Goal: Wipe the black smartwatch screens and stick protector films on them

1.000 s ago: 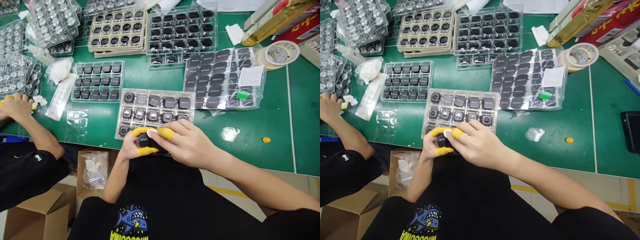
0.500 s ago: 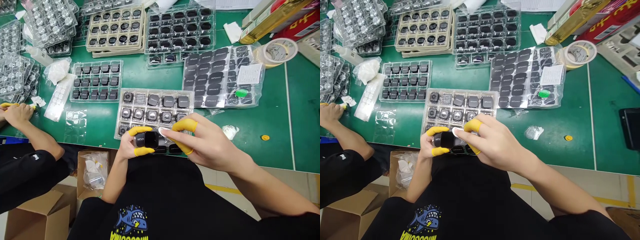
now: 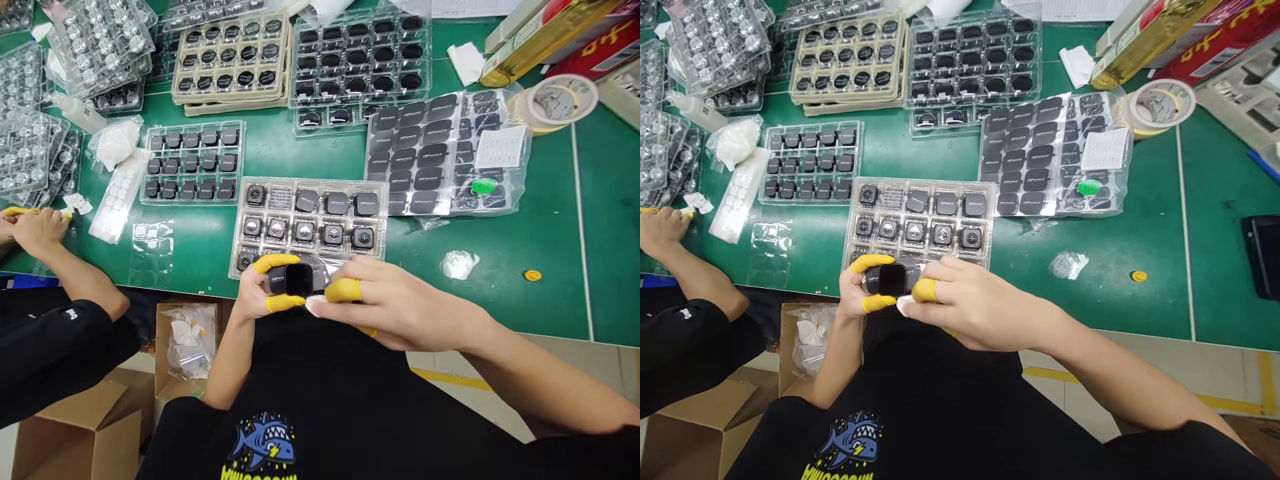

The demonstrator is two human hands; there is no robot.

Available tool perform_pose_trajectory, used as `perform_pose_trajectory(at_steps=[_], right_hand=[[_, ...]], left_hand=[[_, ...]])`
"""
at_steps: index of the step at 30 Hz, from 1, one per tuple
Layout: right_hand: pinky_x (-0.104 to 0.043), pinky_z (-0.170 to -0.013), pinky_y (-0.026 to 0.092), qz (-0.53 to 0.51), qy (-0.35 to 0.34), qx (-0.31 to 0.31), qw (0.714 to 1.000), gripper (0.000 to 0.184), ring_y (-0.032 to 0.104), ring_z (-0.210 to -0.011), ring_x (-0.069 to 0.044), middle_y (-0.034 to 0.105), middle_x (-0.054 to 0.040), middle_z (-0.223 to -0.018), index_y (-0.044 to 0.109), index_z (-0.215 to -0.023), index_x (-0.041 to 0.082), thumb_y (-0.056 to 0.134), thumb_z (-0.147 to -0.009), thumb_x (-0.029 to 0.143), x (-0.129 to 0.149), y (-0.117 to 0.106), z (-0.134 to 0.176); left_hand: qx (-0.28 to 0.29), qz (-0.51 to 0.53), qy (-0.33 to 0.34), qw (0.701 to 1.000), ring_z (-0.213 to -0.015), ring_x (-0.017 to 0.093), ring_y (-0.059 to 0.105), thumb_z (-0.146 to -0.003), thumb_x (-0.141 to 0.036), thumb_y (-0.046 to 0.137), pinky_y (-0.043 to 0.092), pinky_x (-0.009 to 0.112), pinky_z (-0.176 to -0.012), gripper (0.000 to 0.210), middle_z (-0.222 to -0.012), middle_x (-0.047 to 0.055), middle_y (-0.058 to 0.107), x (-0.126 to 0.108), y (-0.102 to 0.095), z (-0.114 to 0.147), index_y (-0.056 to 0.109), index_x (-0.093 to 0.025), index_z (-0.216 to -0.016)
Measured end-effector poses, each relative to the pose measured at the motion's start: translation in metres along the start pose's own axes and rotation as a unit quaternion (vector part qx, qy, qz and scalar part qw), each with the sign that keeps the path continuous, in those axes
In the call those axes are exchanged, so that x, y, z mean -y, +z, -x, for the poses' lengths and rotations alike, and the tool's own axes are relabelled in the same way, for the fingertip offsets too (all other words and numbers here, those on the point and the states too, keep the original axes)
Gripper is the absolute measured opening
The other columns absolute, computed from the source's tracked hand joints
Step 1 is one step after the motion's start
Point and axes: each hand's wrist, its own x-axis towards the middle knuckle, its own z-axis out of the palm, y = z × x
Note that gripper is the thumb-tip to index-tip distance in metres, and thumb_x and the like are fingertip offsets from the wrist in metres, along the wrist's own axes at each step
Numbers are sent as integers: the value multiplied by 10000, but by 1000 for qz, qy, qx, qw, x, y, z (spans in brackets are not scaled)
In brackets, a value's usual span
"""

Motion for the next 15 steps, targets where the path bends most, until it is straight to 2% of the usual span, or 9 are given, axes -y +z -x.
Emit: perform_pose_trajectory(at_steps=[3, 6, 9, 15], right_hand=[[-345, -774, 515, -20, 41, -48, 998, 493, 611, -846, -195, 738, -41, -988, 634, -1494, 255, 600, -1039, 68, 0, -6, 7], [-369, -761, 526, 56, 85, -101, 990, 615, 611, -854, -217, 754, -52, -1016, 607, -1529, 290, 610, -986, 3, -2, -7, 7], [-381, -756, 538, 101, 70, -102, 987, 558, 614, -871, -228, 763, -65, -1012, 619, -1476, 252, 588, -984, -8, -3, -3, 1], [-389, -759, 538, 96, 63, -109, 987, 514, 627, -888, -230, 760, -61, -1005, 606, -1474, 254, 580, -1013, 28, -5, 3, -7]], left_hand=[[6, 0, 31, 1000, -874, 251, 854, -617, -499, 1093, 703, 333, -798, 684, -1029, 91, 886, -1, -1, -2, 854, -194, -1180], [12, 5, 43, 999, -854, 238, 847, -649, -485, 1082, 696, 322, -769, 651, -1020, 78, 883, -1, -1, -4, 852, -208, -1192], [21, 7, 41, 999, -877, 244, 849, -659, -486, 1081, 700, 332, -802, 670, -1039, 81, 882, -1, -1, -4, 842, -205, -1218], [20, 10, 33, 999, -888, 249, 851, -644, -514, 1082, 697, 333, -807, 697, -1052, 89, 880, 0, -2, -1, 840, -195, -1215]])
